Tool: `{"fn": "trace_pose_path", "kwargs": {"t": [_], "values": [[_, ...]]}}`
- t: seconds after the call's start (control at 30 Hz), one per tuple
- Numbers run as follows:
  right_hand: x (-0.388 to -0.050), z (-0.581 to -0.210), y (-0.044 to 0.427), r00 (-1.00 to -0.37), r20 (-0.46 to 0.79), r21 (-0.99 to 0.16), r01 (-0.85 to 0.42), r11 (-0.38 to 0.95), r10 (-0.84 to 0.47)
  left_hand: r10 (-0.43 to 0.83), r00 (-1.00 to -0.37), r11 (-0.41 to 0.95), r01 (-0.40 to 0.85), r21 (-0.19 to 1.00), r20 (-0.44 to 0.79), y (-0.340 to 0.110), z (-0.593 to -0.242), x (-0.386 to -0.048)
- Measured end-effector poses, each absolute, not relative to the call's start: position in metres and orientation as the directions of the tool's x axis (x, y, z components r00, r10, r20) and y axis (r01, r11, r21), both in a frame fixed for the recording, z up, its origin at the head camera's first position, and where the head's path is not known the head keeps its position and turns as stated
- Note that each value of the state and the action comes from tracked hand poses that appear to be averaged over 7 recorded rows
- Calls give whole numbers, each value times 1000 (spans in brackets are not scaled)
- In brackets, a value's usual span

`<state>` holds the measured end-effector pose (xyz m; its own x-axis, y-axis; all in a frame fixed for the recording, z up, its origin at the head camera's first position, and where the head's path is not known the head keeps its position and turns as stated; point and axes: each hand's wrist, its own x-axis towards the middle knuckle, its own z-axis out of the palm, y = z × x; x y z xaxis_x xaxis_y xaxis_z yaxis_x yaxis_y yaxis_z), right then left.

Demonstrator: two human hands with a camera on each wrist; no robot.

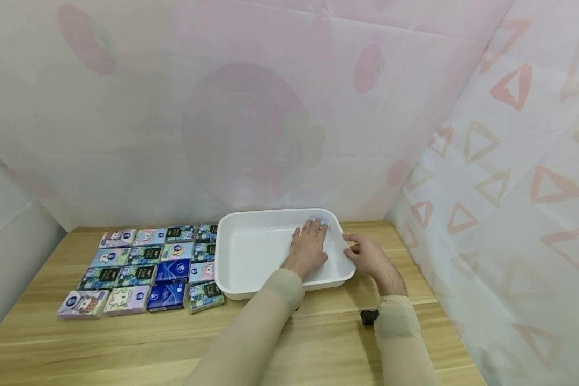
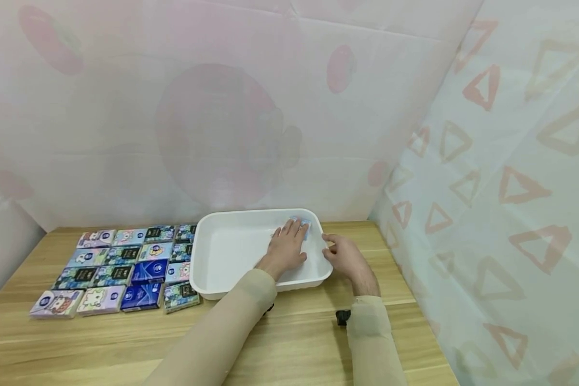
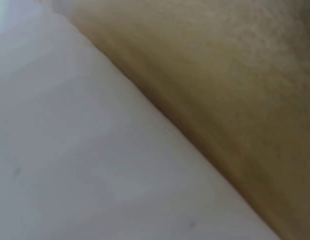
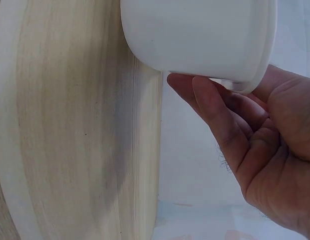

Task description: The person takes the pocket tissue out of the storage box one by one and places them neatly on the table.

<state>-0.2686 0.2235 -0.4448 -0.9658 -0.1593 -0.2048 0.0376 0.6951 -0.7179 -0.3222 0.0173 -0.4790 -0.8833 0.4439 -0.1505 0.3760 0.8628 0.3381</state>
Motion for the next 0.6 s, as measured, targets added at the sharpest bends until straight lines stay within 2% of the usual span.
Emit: {"fn": "trace_pose_path", "kwargs": {"t": [0.6], "values": [[-267,-446,222,-964,-209,-732,45,679,-162,393,-919,902,375,214,-45,19,-475,-323]]}}
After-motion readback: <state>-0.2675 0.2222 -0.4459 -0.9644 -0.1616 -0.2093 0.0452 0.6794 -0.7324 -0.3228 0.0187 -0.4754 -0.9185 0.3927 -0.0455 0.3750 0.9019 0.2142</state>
